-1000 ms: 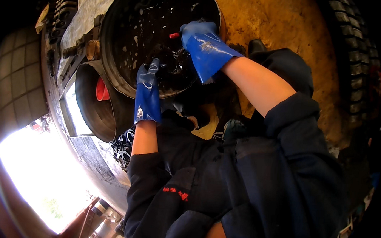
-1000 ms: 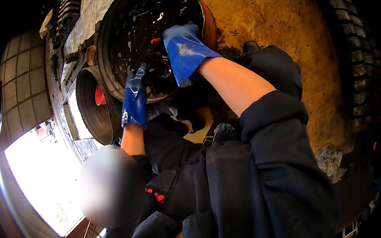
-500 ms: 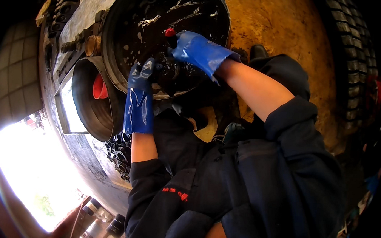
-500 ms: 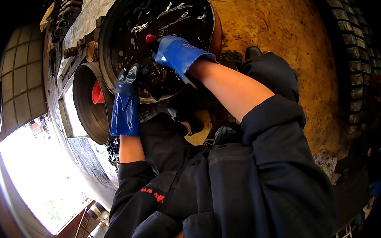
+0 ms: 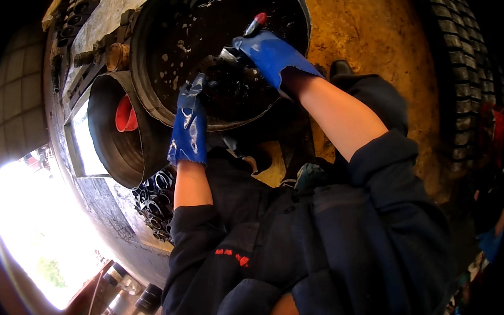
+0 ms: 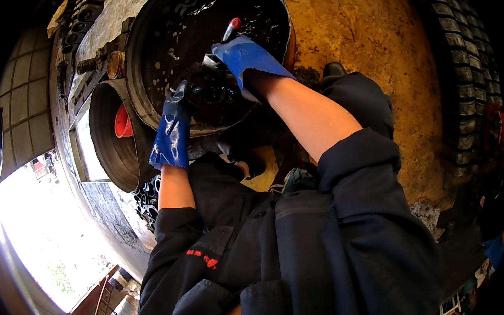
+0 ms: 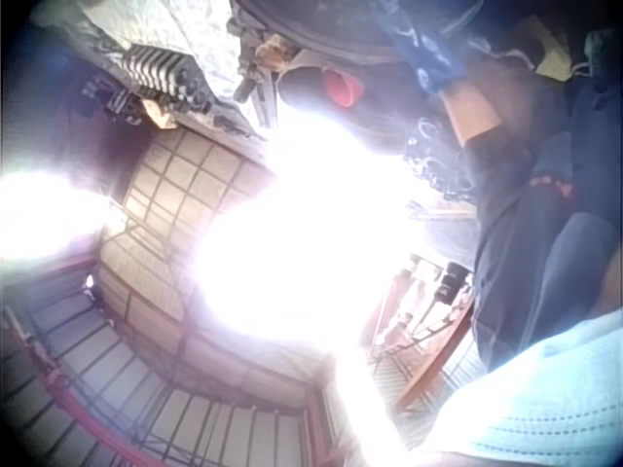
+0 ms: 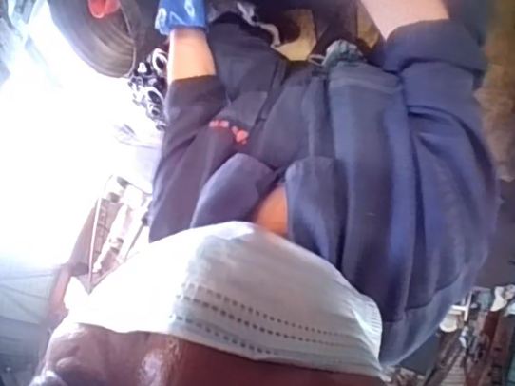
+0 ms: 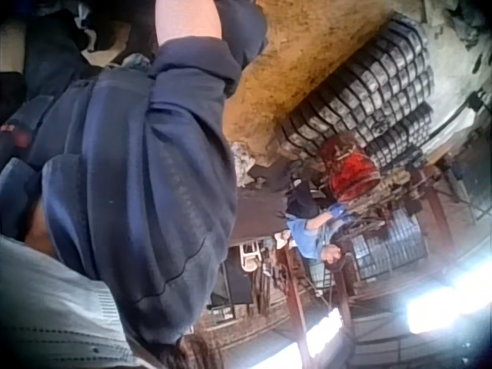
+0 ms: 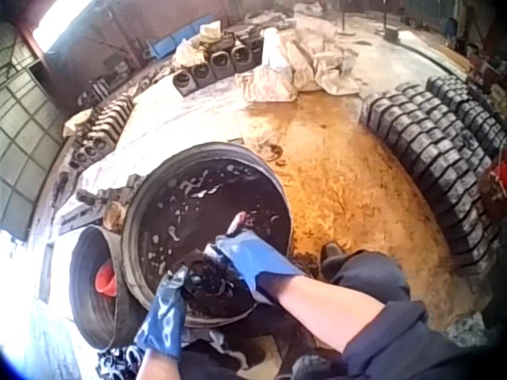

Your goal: The person repeatedly picks up small metal rings from a pile, dips them into a bucket of dark liquid, and uses a brush to coat them thoroughly. The coated parts are then placed back onto the pile. The process is repeated for multiple items in a continuous loop.

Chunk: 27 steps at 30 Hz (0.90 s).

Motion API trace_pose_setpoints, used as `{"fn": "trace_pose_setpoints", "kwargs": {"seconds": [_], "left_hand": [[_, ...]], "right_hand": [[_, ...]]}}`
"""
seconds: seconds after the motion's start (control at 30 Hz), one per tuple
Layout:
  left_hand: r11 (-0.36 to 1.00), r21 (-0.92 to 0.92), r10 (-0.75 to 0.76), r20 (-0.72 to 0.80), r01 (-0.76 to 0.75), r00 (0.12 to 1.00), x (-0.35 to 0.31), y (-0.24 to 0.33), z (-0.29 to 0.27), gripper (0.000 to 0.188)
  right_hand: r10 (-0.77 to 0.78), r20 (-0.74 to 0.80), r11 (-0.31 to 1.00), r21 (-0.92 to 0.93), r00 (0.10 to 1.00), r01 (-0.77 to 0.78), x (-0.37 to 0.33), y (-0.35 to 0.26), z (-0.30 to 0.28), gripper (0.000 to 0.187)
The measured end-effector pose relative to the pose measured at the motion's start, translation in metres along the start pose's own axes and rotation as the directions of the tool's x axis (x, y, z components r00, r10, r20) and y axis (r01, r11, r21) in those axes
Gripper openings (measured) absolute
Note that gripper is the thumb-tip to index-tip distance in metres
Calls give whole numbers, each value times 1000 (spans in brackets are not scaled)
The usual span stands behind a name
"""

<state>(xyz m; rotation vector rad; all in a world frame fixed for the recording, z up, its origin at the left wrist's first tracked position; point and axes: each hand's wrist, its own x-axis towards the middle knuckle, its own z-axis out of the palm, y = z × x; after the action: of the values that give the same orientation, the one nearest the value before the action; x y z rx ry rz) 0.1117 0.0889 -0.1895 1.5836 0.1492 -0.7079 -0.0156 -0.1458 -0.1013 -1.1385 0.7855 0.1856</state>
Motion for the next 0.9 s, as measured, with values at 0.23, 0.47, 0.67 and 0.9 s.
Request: {"fn": "trace_pose_setpoints", "kwargs": {"seconds": [0.23,0.47,0.67,0.9], "left_hand": [[1000,-9,-11,29,11,1000,-1,0,11,47],[1000,-26,-11,0,11,1000,-4,-2,9,50],[999,-49,-18,-5,18,1000,-5,-5,10,52],[997,-83,-10,-1,10,1000,8,-7,13,54]], "right_hand": [[-445,50,865,-236,894,444,1,5,19,30],[-195,208,958,-168,958,232,28,45,13,44],[-20,101,721,-688,995,84,26,38,0,43],[-176,-19,466,-882,984,67,43,45,-2,42]]}}
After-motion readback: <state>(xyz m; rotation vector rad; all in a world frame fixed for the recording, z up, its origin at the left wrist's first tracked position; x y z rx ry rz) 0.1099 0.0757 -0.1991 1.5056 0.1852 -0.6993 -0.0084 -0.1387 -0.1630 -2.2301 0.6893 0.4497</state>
